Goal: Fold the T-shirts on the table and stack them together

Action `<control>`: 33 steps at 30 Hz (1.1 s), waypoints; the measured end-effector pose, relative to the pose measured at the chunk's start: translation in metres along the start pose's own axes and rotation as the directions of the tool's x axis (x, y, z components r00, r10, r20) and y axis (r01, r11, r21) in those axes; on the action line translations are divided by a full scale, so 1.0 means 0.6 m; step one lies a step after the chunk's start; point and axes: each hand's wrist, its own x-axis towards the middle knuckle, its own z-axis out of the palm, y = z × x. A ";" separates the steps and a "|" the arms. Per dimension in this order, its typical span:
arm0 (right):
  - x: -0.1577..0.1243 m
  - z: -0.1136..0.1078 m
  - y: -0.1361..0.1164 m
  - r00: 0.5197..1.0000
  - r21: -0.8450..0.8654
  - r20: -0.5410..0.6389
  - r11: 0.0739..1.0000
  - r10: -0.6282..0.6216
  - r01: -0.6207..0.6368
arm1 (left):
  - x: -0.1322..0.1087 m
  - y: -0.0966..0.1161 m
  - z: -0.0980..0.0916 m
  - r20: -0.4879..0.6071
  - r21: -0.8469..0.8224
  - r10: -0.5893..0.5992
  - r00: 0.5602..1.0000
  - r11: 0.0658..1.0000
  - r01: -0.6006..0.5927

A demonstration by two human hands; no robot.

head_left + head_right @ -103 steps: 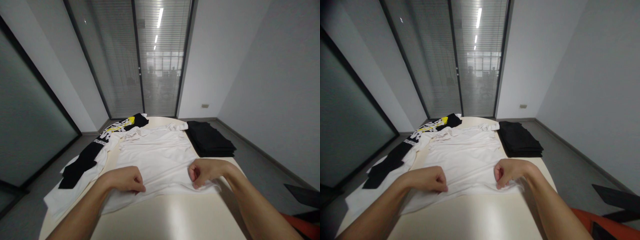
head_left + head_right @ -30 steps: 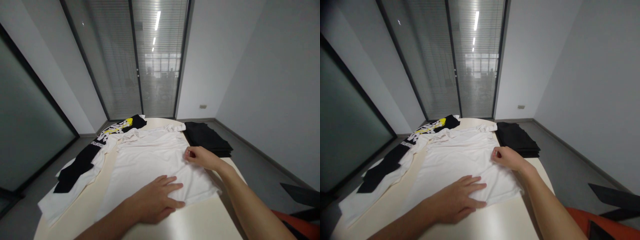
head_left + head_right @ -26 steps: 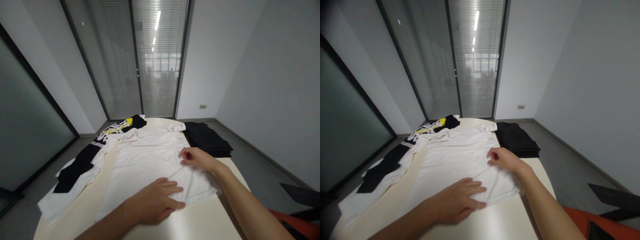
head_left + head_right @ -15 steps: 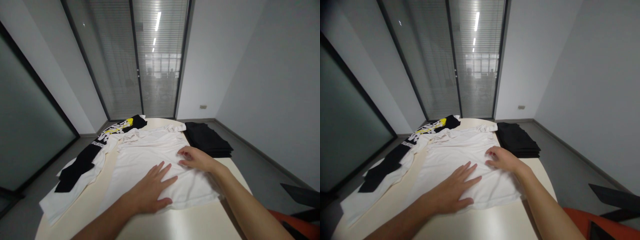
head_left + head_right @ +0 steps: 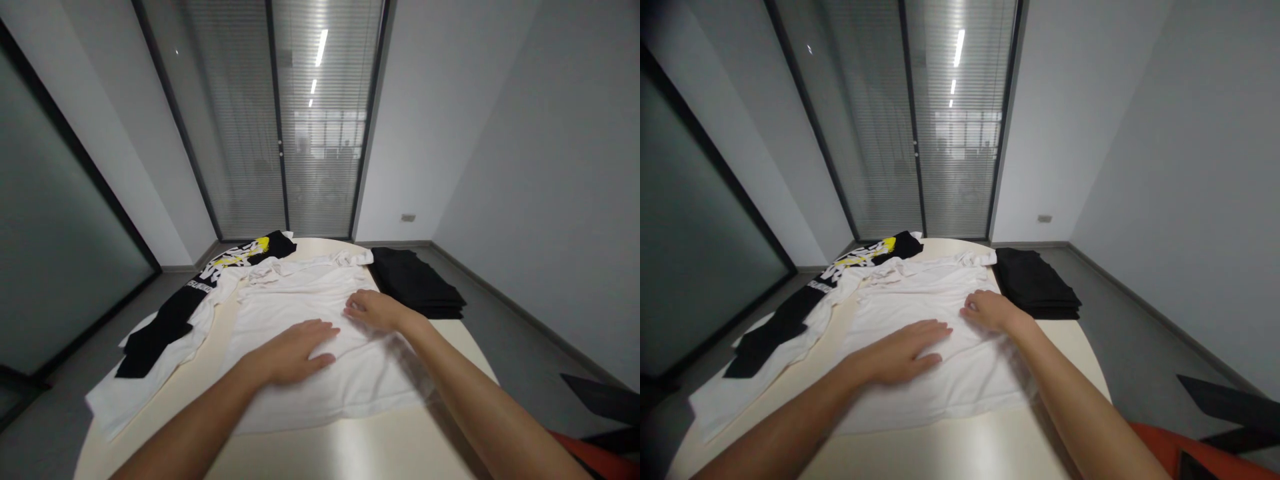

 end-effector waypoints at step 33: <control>0.020 0.080 0.011 0.849 0.002 -0.525 0.998 0.054 -0.062 | -0.009 -0.137 0.023 -0.581 0.286 -0.139 0.802 0.888 0.361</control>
